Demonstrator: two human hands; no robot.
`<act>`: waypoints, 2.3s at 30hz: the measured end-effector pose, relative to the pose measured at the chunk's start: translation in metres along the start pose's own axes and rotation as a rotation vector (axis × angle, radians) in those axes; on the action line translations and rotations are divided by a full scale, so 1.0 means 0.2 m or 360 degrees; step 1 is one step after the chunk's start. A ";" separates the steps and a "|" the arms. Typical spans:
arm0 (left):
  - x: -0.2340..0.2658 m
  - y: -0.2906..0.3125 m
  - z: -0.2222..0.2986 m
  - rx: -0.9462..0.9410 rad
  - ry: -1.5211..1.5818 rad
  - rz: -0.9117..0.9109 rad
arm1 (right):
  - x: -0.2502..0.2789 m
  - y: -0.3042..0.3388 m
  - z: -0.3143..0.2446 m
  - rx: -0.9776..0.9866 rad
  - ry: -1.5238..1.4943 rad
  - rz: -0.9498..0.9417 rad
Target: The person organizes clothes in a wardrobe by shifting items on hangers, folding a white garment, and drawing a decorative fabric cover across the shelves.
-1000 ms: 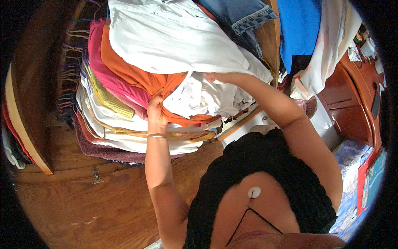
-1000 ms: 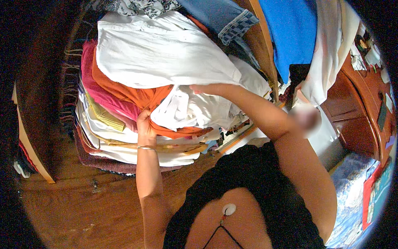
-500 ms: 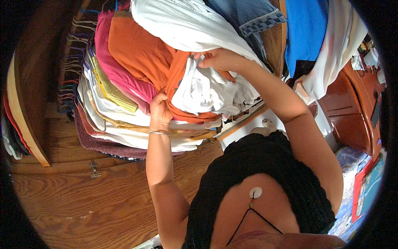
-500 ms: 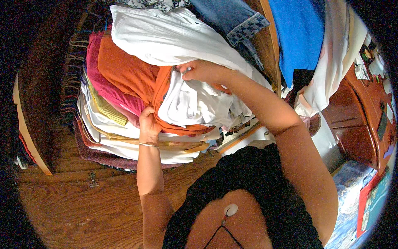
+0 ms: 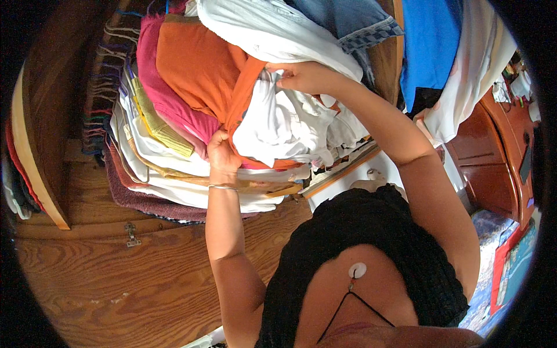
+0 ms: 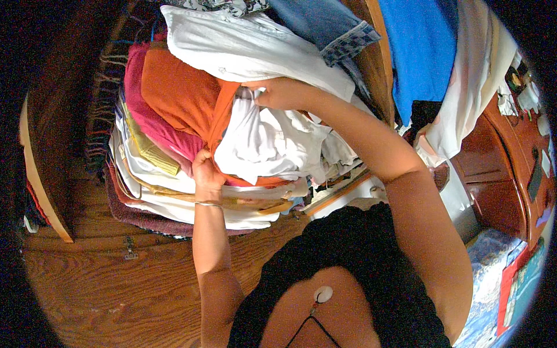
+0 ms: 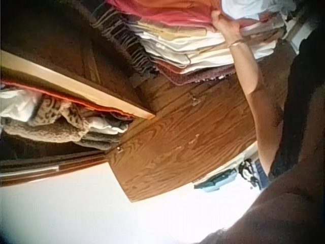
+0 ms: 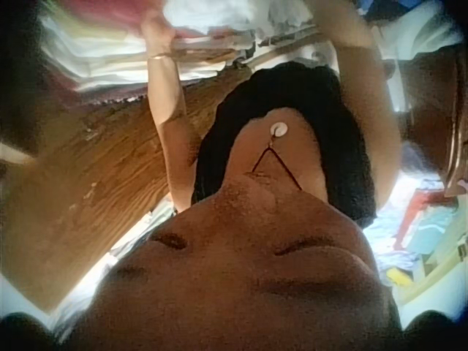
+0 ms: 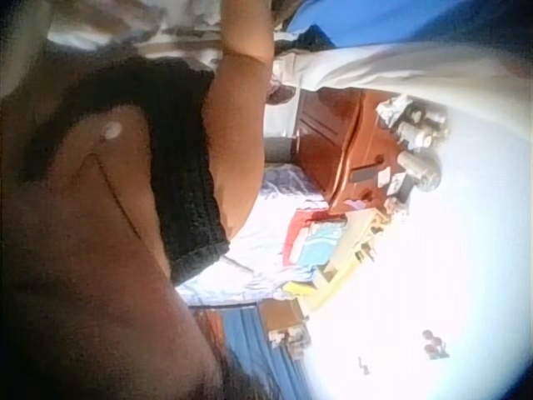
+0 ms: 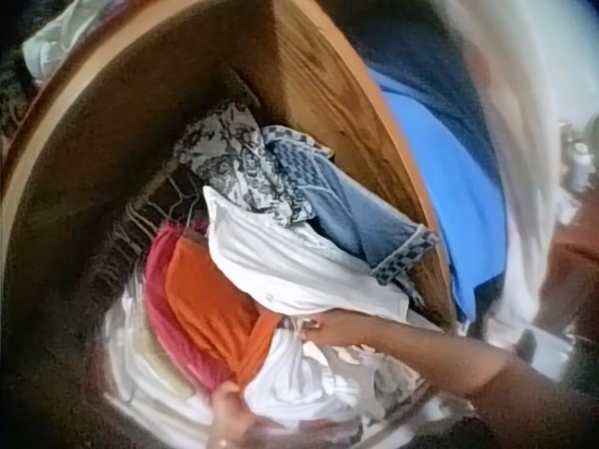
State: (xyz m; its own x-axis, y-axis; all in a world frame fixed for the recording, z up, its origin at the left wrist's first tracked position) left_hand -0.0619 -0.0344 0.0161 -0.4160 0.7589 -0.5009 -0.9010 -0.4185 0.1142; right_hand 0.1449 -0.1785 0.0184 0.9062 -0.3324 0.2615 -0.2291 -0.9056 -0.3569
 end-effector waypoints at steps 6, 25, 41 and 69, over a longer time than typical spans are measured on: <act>0.01 0.00 0.03 0.0100 0.0152 -0.0076 | 0.05 0.06 0.07 -0.0170 0.0383 -0.0032; 0.17 0.04 0.12 0.0001 0.0041 0.0168 | 0.10 0.19 0.51 -0.0302 0.0735 0.0221; 0.14 0.07 0.18 0.0047 0.0145 0.0087 | -0.47 0.42 0.46 -0.0346 0.0646 -0.0307; 0.15 0.12 0.26 0.0029 0.0184 0.0084 | 0.24 0.46 0.46 -0.0708 -0.1610 0.0380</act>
State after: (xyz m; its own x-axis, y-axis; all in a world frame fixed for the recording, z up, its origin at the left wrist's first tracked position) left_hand -0.1021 0.0041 0.0476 -0.4471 0.6728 -0.5894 -0.8806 -0.4468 0.1580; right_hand 0.1991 -0.2544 -0.0841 0.6473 -0.3264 -0.6888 -0.3582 -0.9279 0.1031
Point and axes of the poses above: each hand's wrist, its own y-axis away from the middle knuckle, its own x-axis out of the back of the hand, z = x × y, the point moved 6 cm from there along -y, towards the middle knuckle, and after that the axes turned 10 degrees about -z, right-handed, at the moved point
